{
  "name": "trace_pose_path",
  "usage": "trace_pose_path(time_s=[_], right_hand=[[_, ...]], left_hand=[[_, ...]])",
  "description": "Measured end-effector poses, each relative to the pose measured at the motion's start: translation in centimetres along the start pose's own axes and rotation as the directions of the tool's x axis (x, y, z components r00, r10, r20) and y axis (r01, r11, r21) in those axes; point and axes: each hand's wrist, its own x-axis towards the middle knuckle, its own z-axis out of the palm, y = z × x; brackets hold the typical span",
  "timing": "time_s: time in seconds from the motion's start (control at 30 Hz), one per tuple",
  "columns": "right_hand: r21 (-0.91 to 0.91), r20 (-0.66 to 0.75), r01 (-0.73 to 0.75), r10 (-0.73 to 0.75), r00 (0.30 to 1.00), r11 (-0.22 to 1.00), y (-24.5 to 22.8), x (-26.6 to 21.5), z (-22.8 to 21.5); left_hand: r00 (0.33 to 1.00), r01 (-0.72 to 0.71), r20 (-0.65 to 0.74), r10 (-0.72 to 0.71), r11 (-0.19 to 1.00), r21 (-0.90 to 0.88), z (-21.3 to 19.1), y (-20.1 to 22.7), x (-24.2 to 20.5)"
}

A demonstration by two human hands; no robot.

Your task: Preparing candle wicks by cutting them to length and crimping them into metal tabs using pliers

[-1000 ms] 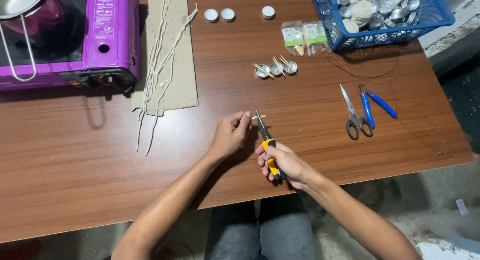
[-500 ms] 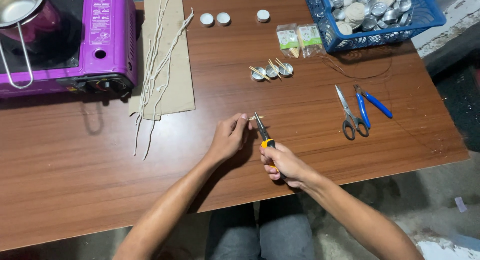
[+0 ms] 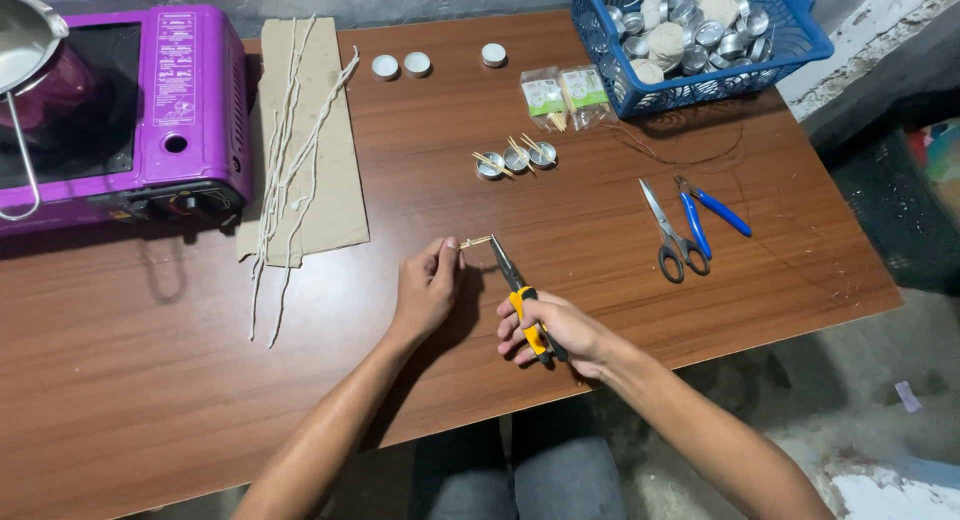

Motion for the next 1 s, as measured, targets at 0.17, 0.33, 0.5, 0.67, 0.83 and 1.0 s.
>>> trace_pose_path(time_s=[0.17,0.33,0.5,0.67,0.83,1.0], right_hand=[[0.034,-0.117,0.101,-0.097,0.988,0.994,0.5,0.8,-2.8],[-0.303,-0.301,0.313,-0.402,0.865,0.900,0.7,1.8,-7.0],[-0.876,-0.392,0.040,-0.757,0.524,0.481,-1.1,0.4,-9.2],[-0.959,-0.281,-0.133,-0.895,0.346,0.250,1.2,3.5,-12.6],[-0.966,-0.234,-0.178,-0.928,0.290,0.188,1.1,4.8,-12.7],[-0.955,-0.180,-0.269,-0.961,0.208,0.120,0.6,5.5,-11.8]], left_hand=[[1.000,0.009,-0.003,-0.009,0.999,-0.039,-0.1,-0.3,-0.1],[1.000,0.028,-0.003,-0.028,0.996,-0.079,0.1,-0.5,0.0],[0.999,0.052,0.012,-0.052,0.998,-0.046,0.3,-1.1,0.2],[0.999,0.045,0.029,-0.044,0.999,-0.020,0.4,-1.7,0.4],[0.999,0.038,0.028,-0.038,0.999,-0.022,0.2,-1.4,0.3],[0.999,0.044,0.025,-0.043,0.998,-0.037,0.3,-1.0,0.2]])
